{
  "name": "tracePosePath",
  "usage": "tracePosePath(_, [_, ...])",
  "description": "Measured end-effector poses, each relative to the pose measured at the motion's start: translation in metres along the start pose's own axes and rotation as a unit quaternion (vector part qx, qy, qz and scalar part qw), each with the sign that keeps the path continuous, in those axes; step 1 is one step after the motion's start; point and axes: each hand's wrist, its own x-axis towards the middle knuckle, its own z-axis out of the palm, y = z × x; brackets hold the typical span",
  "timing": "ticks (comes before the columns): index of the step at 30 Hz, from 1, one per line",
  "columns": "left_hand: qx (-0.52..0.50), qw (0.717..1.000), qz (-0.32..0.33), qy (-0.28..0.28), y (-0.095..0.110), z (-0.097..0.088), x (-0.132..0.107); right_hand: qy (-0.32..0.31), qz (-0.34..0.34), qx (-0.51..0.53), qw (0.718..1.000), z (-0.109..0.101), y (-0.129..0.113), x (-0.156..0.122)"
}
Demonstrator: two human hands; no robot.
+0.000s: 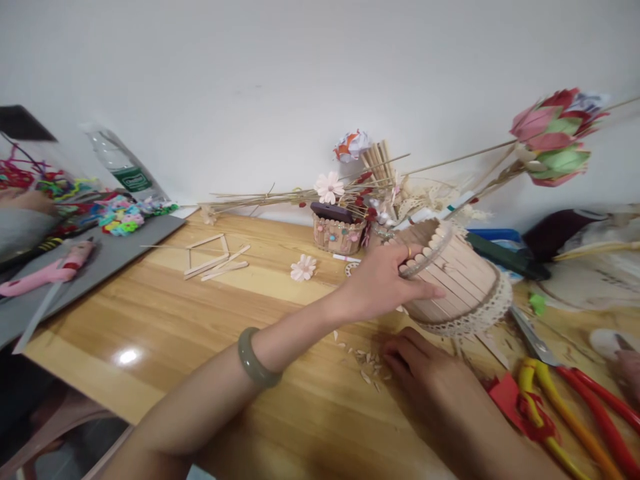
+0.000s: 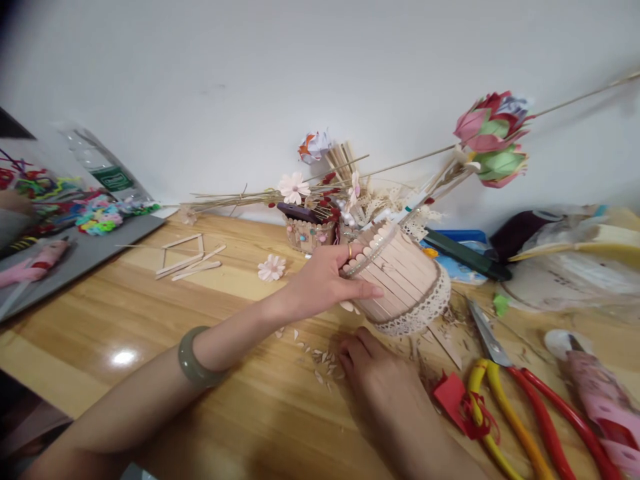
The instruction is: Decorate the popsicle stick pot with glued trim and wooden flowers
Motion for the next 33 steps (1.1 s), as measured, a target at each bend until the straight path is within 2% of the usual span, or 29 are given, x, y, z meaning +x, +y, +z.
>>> tracePosePath(5, [-0.016, 0.998, -0.054, 0.005, 0.006, 0.001, -0.002, 0.030, -0.022, -0.027, 0.999, 0.002, 0.001, -0.002])
tracePosePath(10, [-0.047, 0.995, -0.085, -0.004, 0.007, 0.002, -0.002, 0.055, -0.045, 0.012, 0.997, -0.017, -0.012, -0.005])
tracePosePath(13, [-0.054, 0.993, -0.098, -0.022, 0.007, 0.003, -0.002, 0.075, -0.028, 0.076, 0.994, -0.041, -0.018, -0.006])
tracePosePath(16, [-0.058, 0.992, -0.102, -0.051, 0.007, 0.002, -0.003, 0.100, 0.021, 0.140, 0.985, -0.076, -0.016, -0.005])
tracePosePath(19, [-0.047, 0.991, -0.097, -0.081, 0.007, 0.002, -0.005, 0.160, 0.036, 0.128, 0.978, -0.110, -0.004, 0.000])
tracePosePath(22, [-0.044, 0.989, -0.093, -0.105, 0.007, 0.002, -0.007, 0.170, 0.035, 0.130, 0.976, -0.129, 0.010, 0.005])
tracePosePath(27, [-0.042, 0.986, -0.104, -0.127, 0.008, 0.005, -0.009, 0.119, 0.036, 0.131, 0.984, -0.134, 0.023, 0.009])
tracePosePath(33, [-0.052, 0.983, -0.112, -0.133, 0.011, 0.007, -0.010, 0.128, 0.012, 0.050, 0.990, -0.136, 0.023, 0.012])
